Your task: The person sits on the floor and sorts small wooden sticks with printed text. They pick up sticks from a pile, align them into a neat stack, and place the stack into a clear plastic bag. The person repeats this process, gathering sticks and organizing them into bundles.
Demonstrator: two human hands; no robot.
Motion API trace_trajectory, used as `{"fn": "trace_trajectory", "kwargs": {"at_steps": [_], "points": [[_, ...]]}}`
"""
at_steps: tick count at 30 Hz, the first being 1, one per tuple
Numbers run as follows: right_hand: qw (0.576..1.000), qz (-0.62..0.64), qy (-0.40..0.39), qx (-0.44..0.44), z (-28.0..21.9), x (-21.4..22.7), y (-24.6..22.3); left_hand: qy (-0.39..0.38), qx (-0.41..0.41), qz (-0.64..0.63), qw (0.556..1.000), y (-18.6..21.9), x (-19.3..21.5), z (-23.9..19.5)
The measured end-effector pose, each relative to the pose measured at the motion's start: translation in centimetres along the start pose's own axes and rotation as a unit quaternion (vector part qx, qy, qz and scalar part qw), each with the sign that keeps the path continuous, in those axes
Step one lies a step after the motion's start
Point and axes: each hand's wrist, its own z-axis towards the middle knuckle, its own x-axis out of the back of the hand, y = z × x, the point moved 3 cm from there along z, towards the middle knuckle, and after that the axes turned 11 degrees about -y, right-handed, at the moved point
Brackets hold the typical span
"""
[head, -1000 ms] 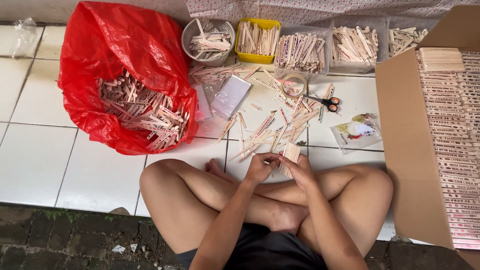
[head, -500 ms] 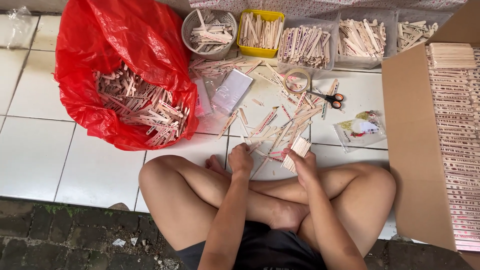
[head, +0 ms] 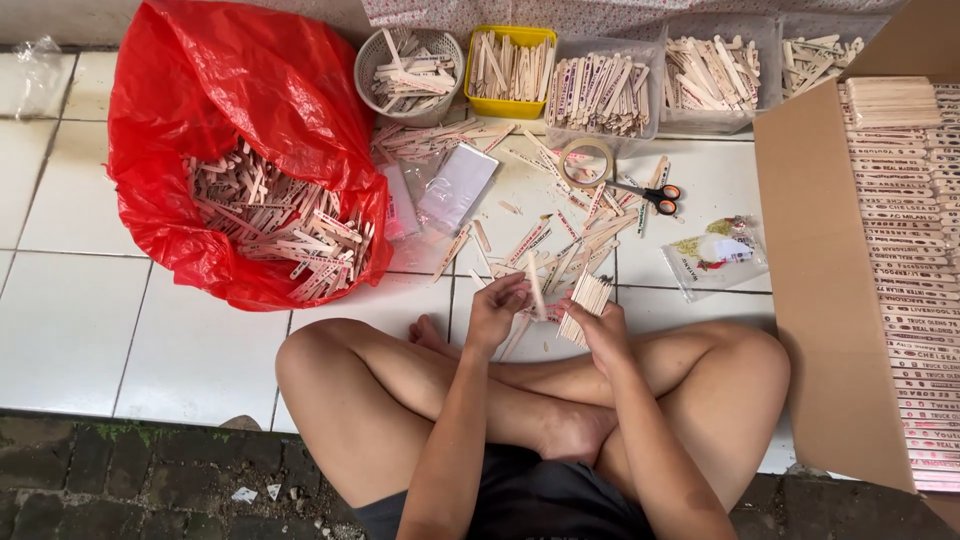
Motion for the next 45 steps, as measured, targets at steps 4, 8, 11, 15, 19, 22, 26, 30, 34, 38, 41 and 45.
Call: {"fn": "trace_trajectory", "kwargs": {"at_steps": [4, 8, 11, 15, 19, 22, 26, 30, 34, 38, 41, 45], "points": [[1.000, -0.015, 0.015, 0.007, -0.2, 0.8, -0.3, 0.120, -0.071, 0.210, 0.968, -0.6, 3.9, 0.1], [0.999, -0.028, 0.022, 0.003, -0.4, 0.3, -0.8, 0.218, 0.179, 0.398, 0.873, 0.1, 4.9, -0.5], [0.999, -0.039, 0.017, -0.001, -0.6, -0.4, -1.3, 0.165, 0.221, 0.456, 0.846, -2.2, 5.0, 0.5], [0.999, -0.045, 0.014, 0.000, -0.2, 0.2, 0.2, 0.174, 0.207, 0.387, 0.881, -3.2, 4.5, 0.7], [1.000, -0.021, 0.005, -0.004, -0.3, 0.2, 0.1, 0.143, 0.158, 0.337, 0.917, -1.7, 3.5, 0.8], [1.000, -0.026, -0.003, -0.004, -0.5, -0.3, -0.4, 0.125, 0.103, 0.279, 0.947, 0.7, 2.4, 0.1], [0.999, -0.040, -0.005, -0.006, -0.8, -0.3, -1.0, 0.226, 0.211, 0.368, 0.877, 1.9, 3.9, -0.4], [1.000, -0.027, -0.006, 0.005, -0.7, -0.5, -0.9, 0.215, 0.242, 0.398, 0.858, 0.3, 4.6, 0.4], [1.000, -0.025, -0.007, 0.006, -1.3, -0.9, -1.8, 0.159, 0.179, 0.343, 0.908, -2.0, 5.0, 2.9], [1.000, -0.028, -0.005, 0.007, -1.5, -1.0, -1.9, 0.215, 0.113, 0.393, 0.887, -0.2, 8.0, 4.2], [1.000, -0.029, -0.004, 0.008, -1.2, -0.8, -1.9, 0.242, 0.111, 0.484, 0.833, 1.5, 9.3, 4.4], [0.999, -0.052, -0.004, -0.006, -1.2, -1.0, -2.2, 0.263, 0.107, 0.575, 0.767, -1.5, 12.0, 6.3]]}}
